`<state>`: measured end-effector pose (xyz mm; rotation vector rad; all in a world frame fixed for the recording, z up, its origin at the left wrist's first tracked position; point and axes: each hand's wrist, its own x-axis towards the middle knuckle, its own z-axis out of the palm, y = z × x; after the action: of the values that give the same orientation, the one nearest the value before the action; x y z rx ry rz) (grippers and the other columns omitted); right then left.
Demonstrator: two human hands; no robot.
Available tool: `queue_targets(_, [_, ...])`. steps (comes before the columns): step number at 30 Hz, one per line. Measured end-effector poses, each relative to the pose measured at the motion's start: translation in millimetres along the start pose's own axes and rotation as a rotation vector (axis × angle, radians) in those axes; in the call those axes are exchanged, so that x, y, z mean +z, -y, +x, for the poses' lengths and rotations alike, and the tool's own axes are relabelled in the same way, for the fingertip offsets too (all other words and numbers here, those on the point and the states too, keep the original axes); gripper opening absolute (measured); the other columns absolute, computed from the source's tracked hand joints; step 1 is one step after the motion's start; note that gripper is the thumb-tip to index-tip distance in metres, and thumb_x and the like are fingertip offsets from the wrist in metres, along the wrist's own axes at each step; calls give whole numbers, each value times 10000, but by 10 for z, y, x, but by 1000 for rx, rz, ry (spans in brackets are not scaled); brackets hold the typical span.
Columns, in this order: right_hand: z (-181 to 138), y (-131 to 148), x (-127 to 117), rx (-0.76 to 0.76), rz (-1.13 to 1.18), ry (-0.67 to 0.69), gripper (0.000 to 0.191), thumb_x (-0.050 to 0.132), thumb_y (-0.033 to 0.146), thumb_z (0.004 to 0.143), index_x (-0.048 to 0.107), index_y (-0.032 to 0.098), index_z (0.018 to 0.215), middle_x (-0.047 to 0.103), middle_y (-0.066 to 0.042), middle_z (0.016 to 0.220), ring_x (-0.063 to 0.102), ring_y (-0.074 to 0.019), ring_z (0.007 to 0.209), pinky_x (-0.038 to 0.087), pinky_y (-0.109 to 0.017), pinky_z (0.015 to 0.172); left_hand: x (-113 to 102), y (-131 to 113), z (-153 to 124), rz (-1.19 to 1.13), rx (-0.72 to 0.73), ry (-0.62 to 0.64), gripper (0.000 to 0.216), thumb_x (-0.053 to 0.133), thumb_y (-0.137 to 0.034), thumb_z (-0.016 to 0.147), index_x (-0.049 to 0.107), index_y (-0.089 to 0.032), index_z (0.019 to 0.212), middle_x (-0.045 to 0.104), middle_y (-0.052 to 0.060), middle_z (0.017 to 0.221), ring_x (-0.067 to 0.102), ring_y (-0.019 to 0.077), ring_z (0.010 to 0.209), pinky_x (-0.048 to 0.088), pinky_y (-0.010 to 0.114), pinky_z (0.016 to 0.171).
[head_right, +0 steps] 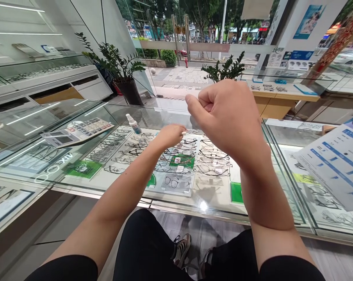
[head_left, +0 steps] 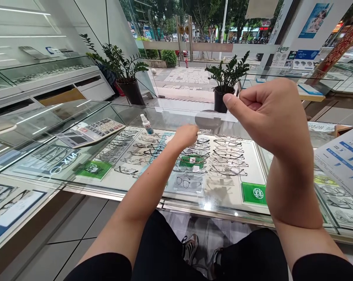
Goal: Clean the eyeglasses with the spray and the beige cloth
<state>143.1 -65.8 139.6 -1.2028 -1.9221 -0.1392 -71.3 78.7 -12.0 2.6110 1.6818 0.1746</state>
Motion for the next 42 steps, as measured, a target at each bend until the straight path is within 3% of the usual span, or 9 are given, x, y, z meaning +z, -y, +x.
queue_targets(5, [-50,63,-46,-6,-31,51,523,634,408,1055,470,277,576,189,50,571,211,-157,613,254,-371,625,-230,-102,-126,-142,66,-178,435,499,-62,945,833,-169,1203,770,108,1492,690,329,1368,551,426,1133])
queue_targets(10, [-82,-3,49,27,-21,182,613,673,521,1051,428,275,546,298,55,491,298,-148,532,357,-366,645,-346,-256,-174,-622,108,-412,488,494,-31,901,841,-174,1213,778,80,1490,708,254,1383,531,407,1234])
queue_targets(14, [-98,-265,356,191,-119,288,457,777,535,954,646,260,613,540,6,513,497,-197,560,412,-364,680,-342,-359,-197,-994,149,-394,548,480,-84,914,809,-154,1347,750,81,1547,650,230,1499,491,390,1297])
queue_targets(18, [-223,-489,630,375,-126,139,351,692,547,1004,840,229,995,753,-62,738,665,-262,759,433,-352,751,-333,-483,-261,-1054,143,-336,586,501,-174,927,782,-185,1441,713,65,1600,743,256,1300,615,390,1110])
queue_targets(20, [-324,-565,717,383,-31,86,375,684,550,1012,837,218,1094,711,-23,711,623,-229,723,389,-330,729,-325,-554,-288,-1066,147,-301,578,513,-206,916,801,-207,1418,725,58,1585,769,237,1126,637,371,996])
queue_targets(24, [-497,-742,861,352,197,-76,326,673,492,1012,799,196,959,453,69,588,433,-159,605,308,-323,666,-259,-648,-298,-1203,167,-242,515,585,-270,871,850,-223,1311,819,72,1403,712,187,882,590,320,846])
queue_targets(29, [-577,-1021,1046,322,458,-122,398,727,595,954,764,205,883,339,86,551,294,-135,560,268,-326,619,-96,-633,-263,-1329,119,-347,375,752,-404,868,896,-205,1152,787,37,850,444,124,576,427,301,606])
queue_targets(37, [-576,-1071,1104,306,647,-24,551,784,763,890,747,214,866,328,80,557,235,-117,549,205,-325,584,25,-577,-159,-1395,115,-406,458,998,-574,712,903,-199,956,860,108,1067,743,284,1033,567,384,934])
queue_targets(42, [-560,-1037,1123,319,745,24,623,799,826,838,752,206,886,332,89,549,218,-108,544,182,-317,576,44,-599,-144,-1488,145,-372,462,1028,-578,679,887,-194,895,858,101,1004,757,277,1019,571,386,967])
